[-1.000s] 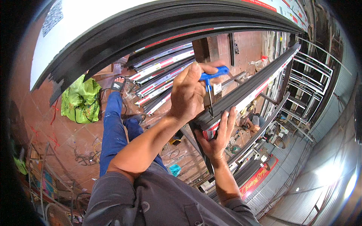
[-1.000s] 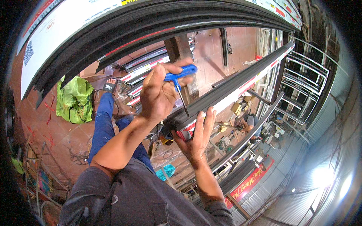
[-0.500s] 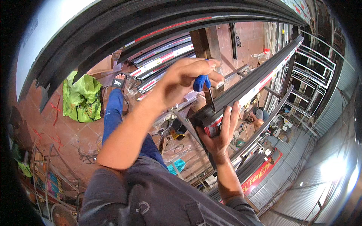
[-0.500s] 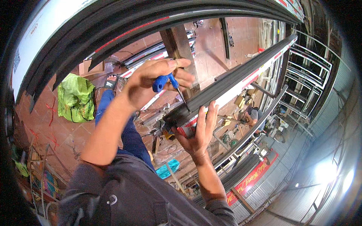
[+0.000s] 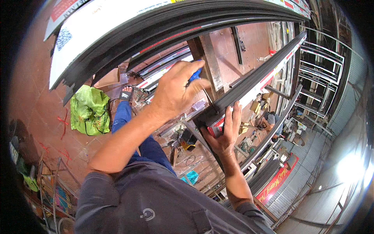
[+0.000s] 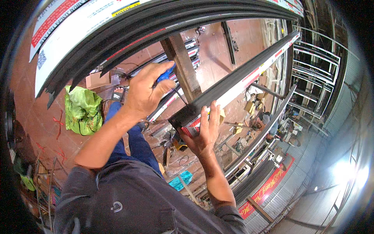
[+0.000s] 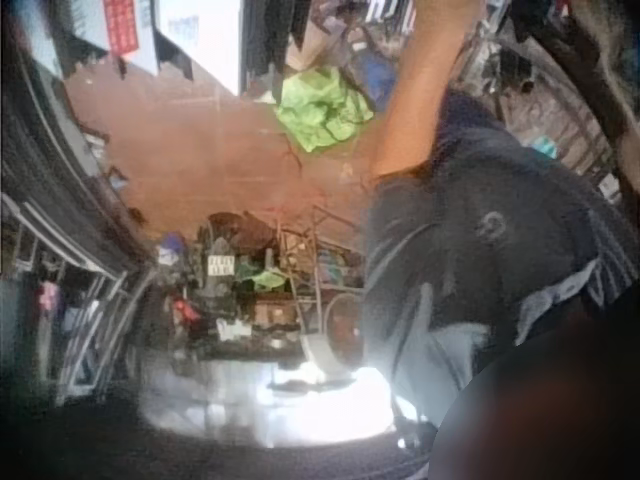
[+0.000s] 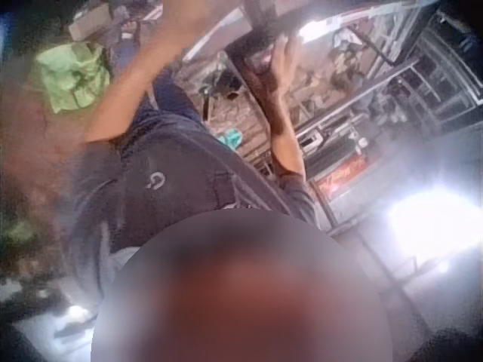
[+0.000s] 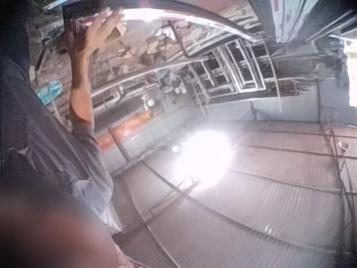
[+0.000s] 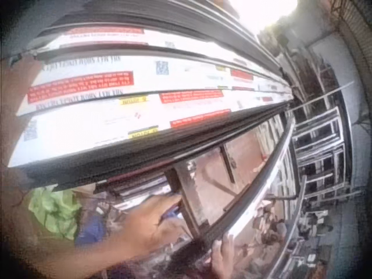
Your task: The person assembles a window frame by hand, fitting metal profiles together and inserting rubber gaskets into the frame channels. They use a utility knife to trim excess gasket material and a power drill to fasten components. The person also handles a long metal rod and works alongside another person in the workshop.
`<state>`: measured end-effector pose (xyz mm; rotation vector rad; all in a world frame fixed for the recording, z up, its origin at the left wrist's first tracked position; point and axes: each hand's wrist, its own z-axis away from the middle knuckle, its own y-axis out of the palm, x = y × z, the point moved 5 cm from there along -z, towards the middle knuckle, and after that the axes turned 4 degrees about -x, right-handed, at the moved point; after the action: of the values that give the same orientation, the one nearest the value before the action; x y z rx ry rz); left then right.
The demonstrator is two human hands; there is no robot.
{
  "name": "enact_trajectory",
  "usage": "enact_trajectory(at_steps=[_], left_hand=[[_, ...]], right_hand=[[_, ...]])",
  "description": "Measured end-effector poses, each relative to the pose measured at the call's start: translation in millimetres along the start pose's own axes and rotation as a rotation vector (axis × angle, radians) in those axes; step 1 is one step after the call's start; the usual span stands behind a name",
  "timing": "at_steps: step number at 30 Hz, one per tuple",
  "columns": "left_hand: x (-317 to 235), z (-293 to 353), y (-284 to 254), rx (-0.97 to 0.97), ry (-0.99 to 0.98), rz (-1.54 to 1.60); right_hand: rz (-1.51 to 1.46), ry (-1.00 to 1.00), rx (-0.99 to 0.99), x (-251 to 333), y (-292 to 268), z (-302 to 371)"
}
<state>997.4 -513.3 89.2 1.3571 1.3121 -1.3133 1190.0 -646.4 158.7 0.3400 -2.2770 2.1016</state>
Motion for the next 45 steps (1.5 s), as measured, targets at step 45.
enact_trajectory(at_steps=[45], left_hand=[[17,-23,-10,0.406,-0.063,-0.161]], right_hand=[[-0.115,0.102,-0.102,1,-19,10]])
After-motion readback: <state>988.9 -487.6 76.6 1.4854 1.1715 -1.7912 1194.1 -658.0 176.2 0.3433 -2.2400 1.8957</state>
